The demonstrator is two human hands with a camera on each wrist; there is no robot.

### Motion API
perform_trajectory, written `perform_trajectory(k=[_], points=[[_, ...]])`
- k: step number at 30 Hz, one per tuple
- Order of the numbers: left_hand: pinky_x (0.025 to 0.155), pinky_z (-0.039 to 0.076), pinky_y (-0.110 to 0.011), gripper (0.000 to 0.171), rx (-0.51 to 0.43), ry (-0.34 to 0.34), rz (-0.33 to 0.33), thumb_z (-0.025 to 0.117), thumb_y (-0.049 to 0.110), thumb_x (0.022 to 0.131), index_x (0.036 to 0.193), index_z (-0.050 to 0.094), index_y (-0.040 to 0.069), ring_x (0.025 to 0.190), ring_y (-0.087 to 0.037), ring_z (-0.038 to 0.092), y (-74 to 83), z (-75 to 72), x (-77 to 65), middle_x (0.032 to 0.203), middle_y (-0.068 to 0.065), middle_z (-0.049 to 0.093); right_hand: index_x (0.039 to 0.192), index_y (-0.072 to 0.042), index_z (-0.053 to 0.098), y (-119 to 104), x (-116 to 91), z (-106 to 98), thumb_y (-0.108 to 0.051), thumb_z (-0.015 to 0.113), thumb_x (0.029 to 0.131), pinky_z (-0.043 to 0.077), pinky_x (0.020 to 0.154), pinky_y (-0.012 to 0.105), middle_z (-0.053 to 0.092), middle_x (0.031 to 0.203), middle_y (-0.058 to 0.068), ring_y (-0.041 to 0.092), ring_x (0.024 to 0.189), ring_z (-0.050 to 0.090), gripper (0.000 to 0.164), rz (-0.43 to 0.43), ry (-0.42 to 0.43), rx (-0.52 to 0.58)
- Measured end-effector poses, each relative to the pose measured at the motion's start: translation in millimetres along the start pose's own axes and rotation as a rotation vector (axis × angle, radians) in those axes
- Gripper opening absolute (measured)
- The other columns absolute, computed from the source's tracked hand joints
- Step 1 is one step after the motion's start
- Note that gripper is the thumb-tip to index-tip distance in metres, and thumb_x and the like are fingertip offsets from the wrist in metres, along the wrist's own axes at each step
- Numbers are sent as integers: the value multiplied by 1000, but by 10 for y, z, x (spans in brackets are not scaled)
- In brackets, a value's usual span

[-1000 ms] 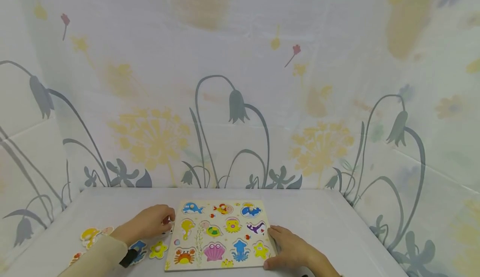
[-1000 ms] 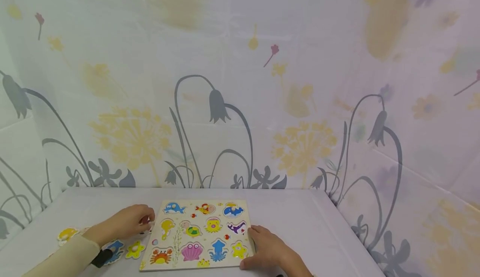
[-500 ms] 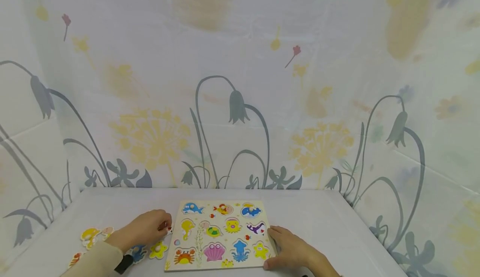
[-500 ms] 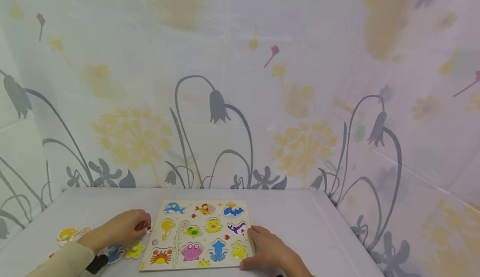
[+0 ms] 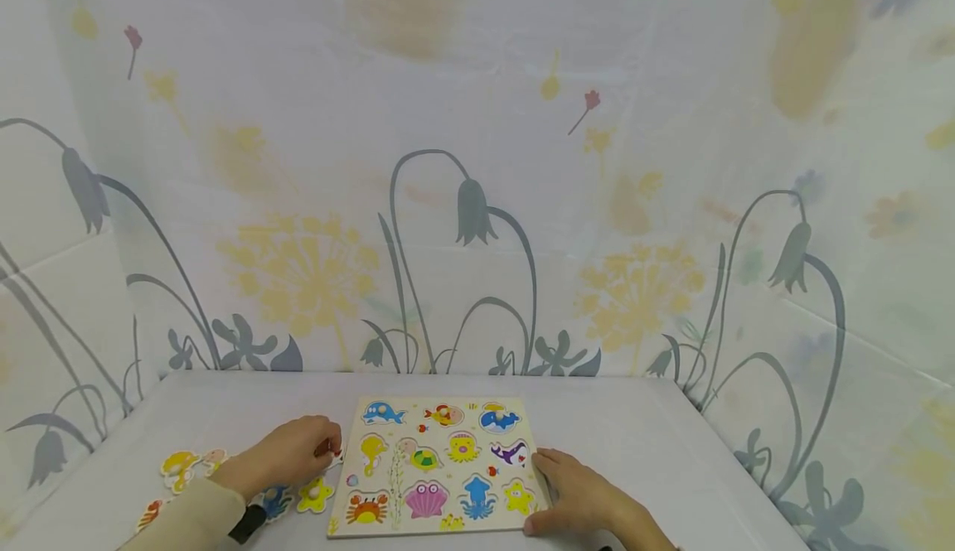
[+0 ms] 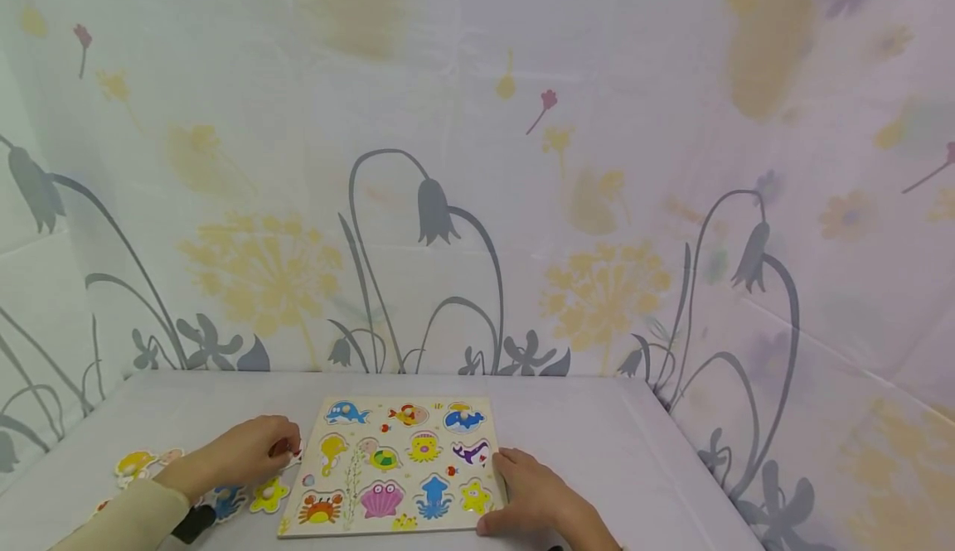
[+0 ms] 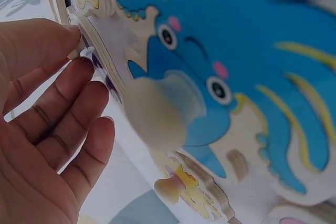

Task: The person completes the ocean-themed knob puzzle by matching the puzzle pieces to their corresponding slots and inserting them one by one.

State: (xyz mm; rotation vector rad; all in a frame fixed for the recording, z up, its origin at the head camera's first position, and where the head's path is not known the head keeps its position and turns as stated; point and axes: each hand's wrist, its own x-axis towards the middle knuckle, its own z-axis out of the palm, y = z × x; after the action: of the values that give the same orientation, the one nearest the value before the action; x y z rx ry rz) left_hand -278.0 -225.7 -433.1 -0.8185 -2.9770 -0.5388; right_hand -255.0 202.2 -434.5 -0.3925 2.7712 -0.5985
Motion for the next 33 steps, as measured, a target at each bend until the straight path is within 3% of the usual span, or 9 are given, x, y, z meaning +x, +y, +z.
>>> perform_trajectory(k=[19, 28, 33], points=[[60, 38, -28, 12, 7, 5, -51, 67, 10, 80, 79, 62, 20, 65, -8, 43, 17, -35, 29, 70, 11, 47, 138, -6, 49, -7, -1, 14, -53, 82, 63, 29, 102, 62, 42, 144, 15, 39, 131, 37, 94, -9, 13, -13], [60, 38, -26, 13, 25, 51, 77, 67, 9, 81, 78, 61, 19, 64, -5, 42, 143, -52, 152, 70, 13, 46, 138, -6, 48, -9, -4, 5, -51, 82, 63, 28, 102, 63, 41, 144, 15, 40, 131, 37, 94, -5, 6, -5], [62, 38, -26, 11, 13, 57, 108, 66, 8, 82, 79, 62, 18, 65, -4, 43, 265, -7, 260, 71, 13, 47, 138, -6, 48, -15, -5, -5, -51, 82, 63, 28, 102, 63, 42, 144, 15, 40, 131, 37, 94, -4, 4, -4]])
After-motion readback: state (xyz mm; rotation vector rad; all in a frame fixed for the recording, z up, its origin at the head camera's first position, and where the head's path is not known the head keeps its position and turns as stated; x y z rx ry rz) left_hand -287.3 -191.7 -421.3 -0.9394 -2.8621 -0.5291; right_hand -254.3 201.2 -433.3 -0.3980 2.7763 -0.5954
